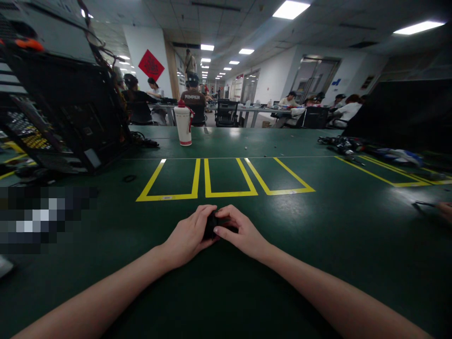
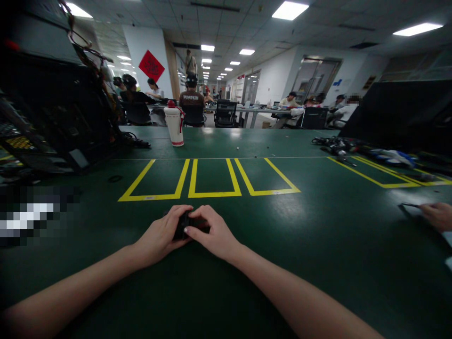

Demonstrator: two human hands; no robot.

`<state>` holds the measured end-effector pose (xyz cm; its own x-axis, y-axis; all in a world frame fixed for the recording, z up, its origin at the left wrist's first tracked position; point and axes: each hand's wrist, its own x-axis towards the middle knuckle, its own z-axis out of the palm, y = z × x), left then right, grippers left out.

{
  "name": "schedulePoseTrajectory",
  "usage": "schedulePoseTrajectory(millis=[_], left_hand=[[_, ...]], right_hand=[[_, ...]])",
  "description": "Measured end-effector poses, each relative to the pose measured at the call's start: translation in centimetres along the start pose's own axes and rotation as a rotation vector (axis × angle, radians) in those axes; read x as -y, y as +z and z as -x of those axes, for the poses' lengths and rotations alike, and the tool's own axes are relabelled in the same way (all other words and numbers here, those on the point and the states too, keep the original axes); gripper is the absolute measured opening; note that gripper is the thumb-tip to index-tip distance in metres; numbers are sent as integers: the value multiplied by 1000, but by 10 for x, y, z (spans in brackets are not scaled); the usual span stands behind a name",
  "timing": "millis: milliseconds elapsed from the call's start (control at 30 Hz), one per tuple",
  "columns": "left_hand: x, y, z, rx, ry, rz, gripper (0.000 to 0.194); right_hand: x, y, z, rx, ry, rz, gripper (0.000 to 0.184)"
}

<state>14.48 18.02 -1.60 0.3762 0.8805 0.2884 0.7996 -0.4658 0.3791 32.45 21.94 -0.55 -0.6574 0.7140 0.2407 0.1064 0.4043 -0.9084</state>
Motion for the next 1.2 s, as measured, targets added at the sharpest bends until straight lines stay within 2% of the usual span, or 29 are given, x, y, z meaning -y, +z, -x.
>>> schedulePoseTrajectory(millis=[100,333,567,700,833,1033,1200], left_hand=[[0,0,-1,-4,7,1,65],[-1,-1,0,-4,9,15,63],[-1,-1,-1,8,-15,11,64],[-1,-1,-2,0,-5,12,62],[-1,-1,-1,-1,-2,4,63],[-1,-2,-1,4,-15,-2,64],[-5,-6,0,30,-18,7,64]], right_hand=[[0,1,0,-12,9,1,19],[6,1,1,-2,38,-10,28],[-1,1,1,1,-17,29,29],[-2,1,1,-15,-33,24,22],[0,1,1,-26,3,5,23],[4,0,0,23,84,-34,24],[4,-1,2,32,31,-5,28]])
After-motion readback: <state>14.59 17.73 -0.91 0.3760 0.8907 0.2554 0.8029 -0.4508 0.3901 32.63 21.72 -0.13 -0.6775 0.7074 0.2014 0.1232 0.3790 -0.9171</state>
